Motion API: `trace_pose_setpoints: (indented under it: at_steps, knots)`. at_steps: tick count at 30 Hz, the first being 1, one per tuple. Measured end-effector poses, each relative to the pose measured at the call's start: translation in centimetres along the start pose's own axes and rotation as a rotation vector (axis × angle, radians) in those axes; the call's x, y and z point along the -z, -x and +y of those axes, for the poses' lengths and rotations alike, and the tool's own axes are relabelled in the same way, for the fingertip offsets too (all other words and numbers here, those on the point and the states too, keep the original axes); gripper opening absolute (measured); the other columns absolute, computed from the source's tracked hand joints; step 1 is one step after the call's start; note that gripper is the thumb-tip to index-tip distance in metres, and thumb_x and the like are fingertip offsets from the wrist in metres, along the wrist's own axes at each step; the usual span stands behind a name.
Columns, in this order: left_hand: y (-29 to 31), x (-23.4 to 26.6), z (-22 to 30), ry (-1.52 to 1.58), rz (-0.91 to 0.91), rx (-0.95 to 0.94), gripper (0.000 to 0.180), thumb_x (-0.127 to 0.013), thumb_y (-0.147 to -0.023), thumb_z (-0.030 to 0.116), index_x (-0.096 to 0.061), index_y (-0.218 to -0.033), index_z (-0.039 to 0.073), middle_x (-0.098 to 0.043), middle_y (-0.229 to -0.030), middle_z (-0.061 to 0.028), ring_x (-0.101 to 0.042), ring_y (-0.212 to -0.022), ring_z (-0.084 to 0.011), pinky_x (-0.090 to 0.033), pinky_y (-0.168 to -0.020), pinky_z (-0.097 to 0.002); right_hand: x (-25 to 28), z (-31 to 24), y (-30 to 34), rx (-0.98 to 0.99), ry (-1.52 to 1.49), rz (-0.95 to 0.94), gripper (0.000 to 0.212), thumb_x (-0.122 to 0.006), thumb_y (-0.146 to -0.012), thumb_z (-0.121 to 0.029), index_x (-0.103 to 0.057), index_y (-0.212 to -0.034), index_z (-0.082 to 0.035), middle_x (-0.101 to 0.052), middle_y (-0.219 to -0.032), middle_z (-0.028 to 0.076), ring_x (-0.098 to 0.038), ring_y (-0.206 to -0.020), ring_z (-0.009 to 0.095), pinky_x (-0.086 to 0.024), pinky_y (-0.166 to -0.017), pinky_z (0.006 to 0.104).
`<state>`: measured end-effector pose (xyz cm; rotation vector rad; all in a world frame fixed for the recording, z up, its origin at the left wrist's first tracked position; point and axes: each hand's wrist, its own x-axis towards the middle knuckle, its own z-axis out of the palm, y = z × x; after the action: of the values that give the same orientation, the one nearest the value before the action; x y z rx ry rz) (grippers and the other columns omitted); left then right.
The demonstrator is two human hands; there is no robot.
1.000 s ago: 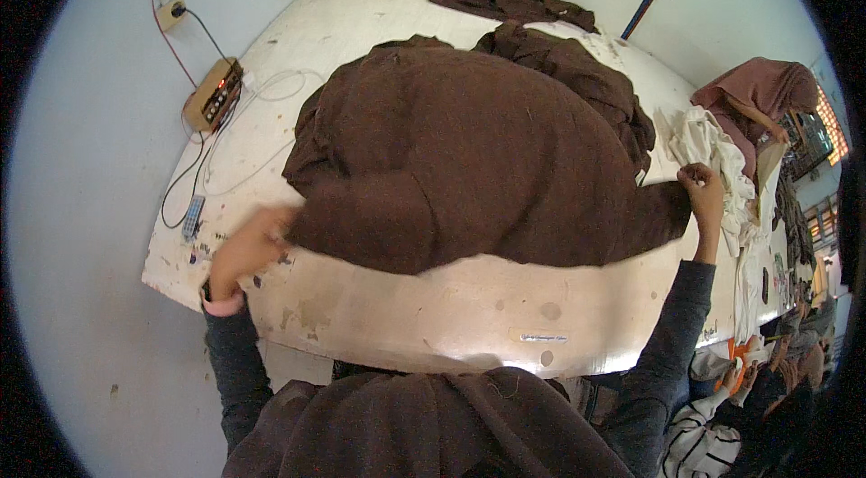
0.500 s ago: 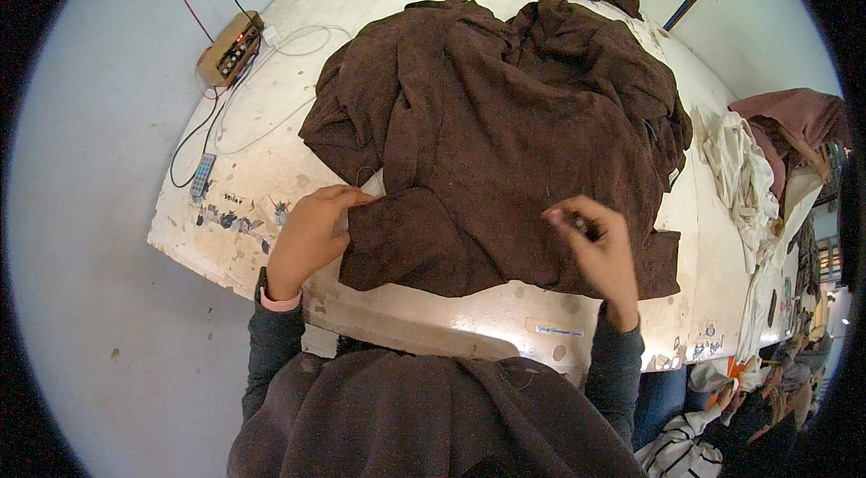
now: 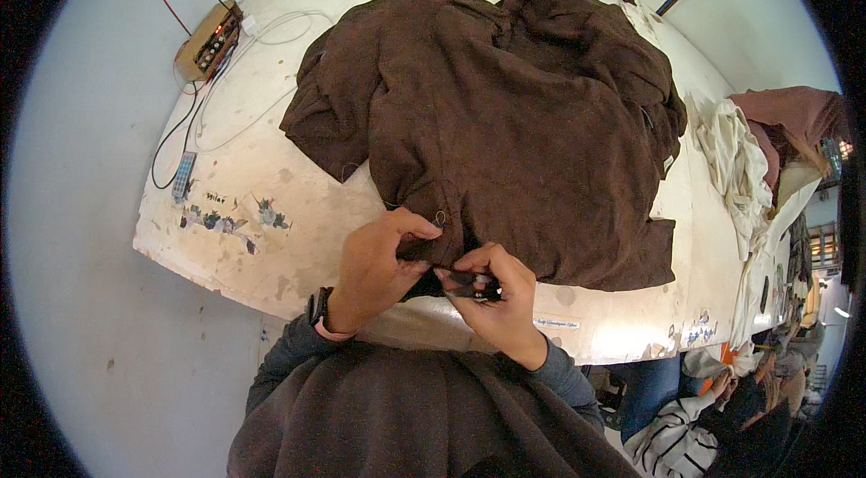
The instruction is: The person uses small scissors to snip loose threads and tags from a brown garment laid on a white worktable. They repeatedly lift and reposition sections of the fabric to access different areas, then cut visible threads and remove a label from the collar area.
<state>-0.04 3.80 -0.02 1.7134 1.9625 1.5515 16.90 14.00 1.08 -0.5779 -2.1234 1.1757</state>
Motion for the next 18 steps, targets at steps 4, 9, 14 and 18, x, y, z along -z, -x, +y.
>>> trace_pose_setpoints:
  at_steps: [4,9,14,18]
  knots:
    - [0.2,-0.1,-1.1,0.032,0.014,-0.12,0.042,-0.081,-0.072,0.007,-0.065,-0.111,0.006,-0.073,-0.1,-0.0122,-0.072,-0.091,-0.0305,-0.056,-0.074,-0.0362,1.4,-0.5,-0.5,-0.188,-0.256,0.007,0.023,-0.083,-0.085,-0.011,-0.071,-0.105,-0.006,-0.064,-0.074,0.0,-0.054,-0.07,0.004,-0.045,-0.065,0.0229]
    - [-0.1,0.1,-1.2,-0.156,-0.023,-0.541,0.029,-0.078,-0.081,0.014,-0.068,-0.108,0.01,-0.073,-0.097,-0.0124,-0.072,-0.085,-0.0276,-0.054,-0.071,-0.0355,1.8,0.0,-2.9,-0.268,-0.446,-0.183,0.019,-0.079,-0.091,-0.01,-0.075,-0.109,-0.004,-0.067,-0.082,-0.002,-0.056,-0.075,0.004,-0.043,-0.067,0.0205]
    - [2.0,-1.1,-3.7,0.202,0.207,-0.465,0.046,-0.081,-0.082,0.007,-0.062,-0.122,0.019,-0.07,-0.108,-0.0171,-0.069,-0.085,-0.031,-0.054,-0.074,-0.0415,3.0,0.8,-2.6,-0.277,-0.522,-0.075,0.011,-0.079,-0.091,-0.011,-0.072,-0.092,-0.003,-0.071,-0.088,0.001,-0.061,-0.083,0.007,-0.047,-0.076,0.0247]
    - [2.1,-0.4,-4.0,0.107,0.286,-0.53,0.067,-0.085,-0.076,0.0,-0.054,-0.132,0.022,-0.064,-0.123,-0.0225,-0.066,-0.097,-0.0355,-0.053,-0.078,-0.0454,5.1,2.6,-2.1,-0.225,-0.633,0.246,0.011,-0.074,-0.097,-0.014,-0.065,-0.099,-0.007,-0.066,-0.093,-0.001,-0.055,-0.082,0.007,-0.045,-0.076,0.0244]
